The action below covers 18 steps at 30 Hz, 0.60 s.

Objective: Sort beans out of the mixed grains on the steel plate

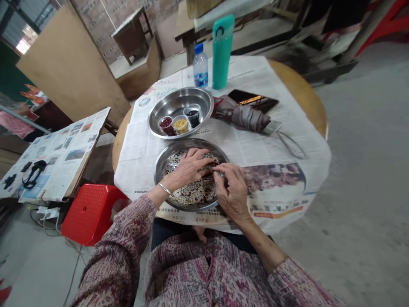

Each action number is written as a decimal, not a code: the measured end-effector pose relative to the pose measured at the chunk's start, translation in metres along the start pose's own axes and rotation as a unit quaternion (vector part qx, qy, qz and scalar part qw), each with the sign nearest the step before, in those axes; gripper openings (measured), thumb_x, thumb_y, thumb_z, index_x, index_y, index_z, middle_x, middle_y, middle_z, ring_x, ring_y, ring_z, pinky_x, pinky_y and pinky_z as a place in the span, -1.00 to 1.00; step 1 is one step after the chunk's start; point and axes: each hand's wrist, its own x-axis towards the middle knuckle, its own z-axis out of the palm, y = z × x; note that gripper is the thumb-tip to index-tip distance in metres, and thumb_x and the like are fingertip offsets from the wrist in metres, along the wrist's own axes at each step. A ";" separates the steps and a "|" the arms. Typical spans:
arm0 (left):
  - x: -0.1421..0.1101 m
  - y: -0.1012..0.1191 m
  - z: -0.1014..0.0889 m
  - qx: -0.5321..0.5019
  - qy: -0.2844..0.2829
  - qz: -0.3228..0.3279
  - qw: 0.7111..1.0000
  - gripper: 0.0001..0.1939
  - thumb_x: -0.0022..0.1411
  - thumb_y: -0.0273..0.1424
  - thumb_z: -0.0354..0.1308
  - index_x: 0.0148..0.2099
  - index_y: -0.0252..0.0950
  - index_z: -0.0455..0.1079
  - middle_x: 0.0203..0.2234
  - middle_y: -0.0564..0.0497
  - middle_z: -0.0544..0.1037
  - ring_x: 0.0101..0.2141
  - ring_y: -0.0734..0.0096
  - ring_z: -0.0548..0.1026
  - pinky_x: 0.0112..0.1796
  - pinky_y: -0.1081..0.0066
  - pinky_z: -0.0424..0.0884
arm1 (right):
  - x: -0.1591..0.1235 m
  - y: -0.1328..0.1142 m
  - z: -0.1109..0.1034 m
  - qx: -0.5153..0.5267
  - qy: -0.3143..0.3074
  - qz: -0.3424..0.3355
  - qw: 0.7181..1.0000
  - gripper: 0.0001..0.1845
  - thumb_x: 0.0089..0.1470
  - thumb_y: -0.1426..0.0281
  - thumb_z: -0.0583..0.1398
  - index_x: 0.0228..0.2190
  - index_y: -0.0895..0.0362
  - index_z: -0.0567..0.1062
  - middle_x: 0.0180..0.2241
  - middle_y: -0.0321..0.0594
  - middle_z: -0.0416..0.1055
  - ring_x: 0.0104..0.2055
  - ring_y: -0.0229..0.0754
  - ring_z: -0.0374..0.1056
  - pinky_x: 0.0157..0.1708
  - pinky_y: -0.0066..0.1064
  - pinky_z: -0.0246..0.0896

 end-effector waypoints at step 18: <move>-0.110 -0.020 -0.018 -0.074 0.141 -0.117 0.980 -0.79 0.42 -0.59 0.02 -0.20 -0.25 0.43 -0.25 -0.01 0.51 -0.18 0.39 0.52 -0.05 0.35 0.51 | 0.000 0.001 -0.003 -0.014 -0.015 0.000 1.000 -0.86 0.24 0.31 0.17 -0.23 0.03 0.53 -0.18 -0.12 0.51 -0.03 0.02 0.40 0.06 -0.01 0.27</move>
